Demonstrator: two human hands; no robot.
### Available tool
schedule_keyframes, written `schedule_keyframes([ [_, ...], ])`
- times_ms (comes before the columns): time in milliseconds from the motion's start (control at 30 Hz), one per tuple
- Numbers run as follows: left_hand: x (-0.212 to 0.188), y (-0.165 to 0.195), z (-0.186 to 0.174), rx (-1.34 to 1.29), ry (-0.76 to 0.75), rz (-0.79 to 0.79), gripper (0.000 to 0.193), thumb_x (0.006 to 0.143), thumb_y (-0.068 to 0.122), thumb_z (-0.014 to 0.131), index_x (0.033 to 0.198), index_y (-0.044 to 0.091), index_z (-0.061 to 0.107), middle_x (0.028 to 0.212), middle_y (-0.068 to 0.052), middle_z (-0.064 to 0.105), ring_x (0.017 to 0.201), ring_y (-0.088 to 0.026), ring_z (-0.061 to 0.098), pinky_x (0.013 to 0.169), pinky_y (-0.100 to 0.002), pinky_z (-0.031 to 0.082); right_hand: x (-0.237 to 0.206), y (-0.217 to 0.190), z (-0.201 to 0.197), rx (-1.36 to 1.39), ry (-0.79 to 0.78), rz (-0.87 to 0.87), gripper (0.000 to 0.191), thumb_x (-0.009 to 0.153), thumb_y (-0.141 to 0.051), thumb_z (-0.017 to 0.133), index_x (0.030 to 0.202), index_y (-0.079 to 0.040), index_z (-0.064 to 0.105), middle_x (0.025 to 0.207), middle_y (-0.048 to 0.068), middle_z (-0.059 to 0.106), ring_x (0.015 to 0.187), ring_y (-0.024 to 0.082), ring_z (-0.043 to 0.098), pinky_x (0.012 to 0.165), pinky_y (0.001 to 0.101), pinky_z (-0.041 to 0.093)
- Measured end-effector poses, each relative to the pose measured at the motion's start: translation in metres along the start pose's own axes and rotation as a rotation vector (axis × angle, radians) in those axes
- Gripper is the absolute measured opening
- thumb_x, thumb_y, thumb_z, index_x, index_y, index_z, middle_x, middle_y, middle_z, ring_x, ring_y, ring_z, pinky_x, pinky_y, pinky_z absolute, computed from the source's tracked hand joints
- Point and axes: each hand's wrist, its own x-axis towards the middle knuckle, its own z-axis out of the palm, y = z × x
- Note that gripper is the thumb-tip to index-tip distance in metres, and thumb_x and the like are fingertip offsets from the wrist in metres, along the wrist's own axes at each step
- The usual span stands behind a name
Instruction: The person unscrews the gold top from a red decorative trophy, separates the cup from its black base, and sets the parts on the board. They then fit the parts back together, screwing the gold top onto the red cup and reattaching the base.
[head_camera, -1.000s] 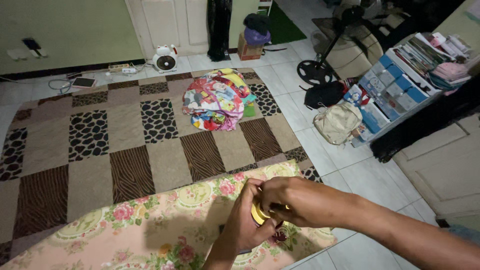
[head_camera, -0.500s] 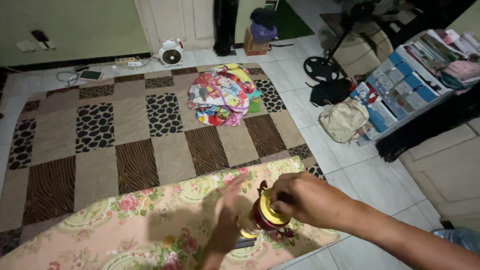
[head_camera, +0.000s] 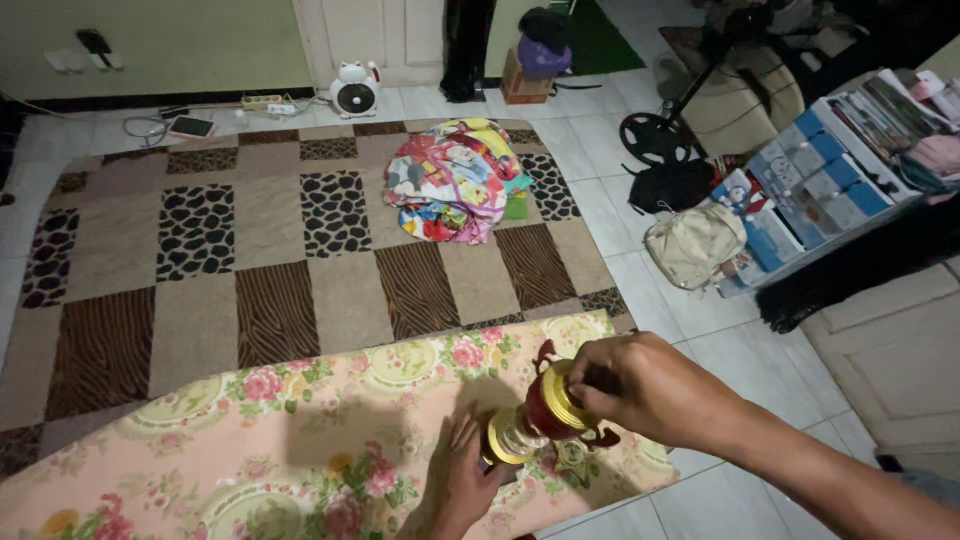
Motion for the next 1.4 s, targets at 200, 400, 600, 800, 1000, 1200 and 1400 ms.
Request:
schedule_keyframes([
  [200, 0.003, 0.016, -0.033, -0.037, -0.229, -0.209, 0.066, 0.082, 0.027, 0.078, 0.14, 0.006, 0.054, 0.136, -0.018, 0.056, 0.126, -0.036, 0.056, 0.099, -0.04, 0.051, -0.004, 0.002, -0.001, 0.187, -0.022, 0.32, 0.015, 0.086, -0.019, 0.073, 0.092, -0.005, 0.073, 0.064, 0.006, 0.076, 0.057, 0.014, 0.073, 0.057, 0.0332, 0.059],
  [400, -0.001, 0.024, -0.028, -0.239, -0.175, -0.245, 0.07, 0.08, 0.031, 0.084, 0.135, 0.002, 0.052, 0.129, -0.021, 0.064, 0.125, -0.037, 0.062, 0.107, -0.048, 0.045, 0.001, 0.008, 0.001, 0.191, 0.096, 0.306, 0.018, 0.083, -0.015, 0.072, 0.097, -0.005, 0.076, 0.071, 0.005, 0.079, 0.063, 0.011, 0.076, 0.062, 0.0308, 0.061],
  [600, -0.007, 0.018, 0.005, -0.35, -0.215, -0.411, 0.094, 0.074, 0.036, 0.092, 0.146, 0.004, 0.043, 0.138, -0.015, 0.062, 0.13, -0.023, 0.059, 0.107, -0.038, 0.047, 0.003, 0.0, 0.002, 0.198, 0.021, 0.277, 0.019, 0.082, -0.018, 0.074, 0.095, -0.006, 0.077, 0.069, 0.006, 0.08, 0.062, 0.013, 0.076, 0.062, 0.0315, 0.06],
  [800, -0.01, 0.015, 0.009, -0.427, -0.213, -0.495, 0.097, 0.07, 0.033, 0.093, 0.146, 0.002, 0.041, 0.133, -0.015, 0.065, 0.126, -0.022, 0.063, 0.107, -0.035, 0.05, 0.002, -0.004, -0.002, 0.129, 0.0, 0.215, 0.017, 0.082, -0.019, 0.074, 0.095, -0.009, 0.078, 0.067, 0.007, 0.077, 0.059, 0.016, 0.075, 0.06, 0.0332, 0.059],
  [1000, 0.007, 0.04, -0.02, -0.658, -0.275, -0.306, 0.108, 0.074, 0.028, 0.089, 0.15, 0.001, 0.018, 0.139, -0.017, 0.058, 0.129, -0.022, 0.058, 0.108, -0.036, 0.045, 0.001, -0.005, 0.0, 0.144, -0.06, 0.115, 0.019, 0.079, -0.015, 0.075, 0.097, -0.008, 0.077, 0.073, 0.006, 0.079, 0.063, 0.014, 0.077, 0.061, 0.0318, 0.06],
  [1200, 0.043, 0.079, -0.029, -0.554, -0.165, -0.156, 0.07, 0.082, 0.021, 0.086, 0.139, -0.001, 0.052, 0.124, -0.01, 0.07, 0.115, -0.02, 0.067, 0.097, -0.034, 0.053, 0.004, -0.009, 0.005, 0.182, -0.07, 0.217, 0.017, 0.08, -0.018, 0.076, 0.092, -0.006, 0.074, 0.07, 0.008, 0.078, 0.063, 0.018, 0.078, 0.063, 0.0328, 0.061],
  [1400, 0.055, 0.074, -0.034, -0.544, -0.31, -0.27, 0.045, 0.085, 0.016, 0.08, 0.126, 0.0, 0.067, 0.102, -0.01, 0.075, 0.087, -0.02, 0.062, 0.078, -0.035, 0.051, 0.003, -0.002, 0.001, 0.076, -0.061, 0.036, 0.018, 0.077, -0.013, 0.075, 0.094, -0.007, 0.076, 0.08, 0.008, 0.078, 0.071, 0.022, 0.077, 0.067, 0.0349, 0.06],
])
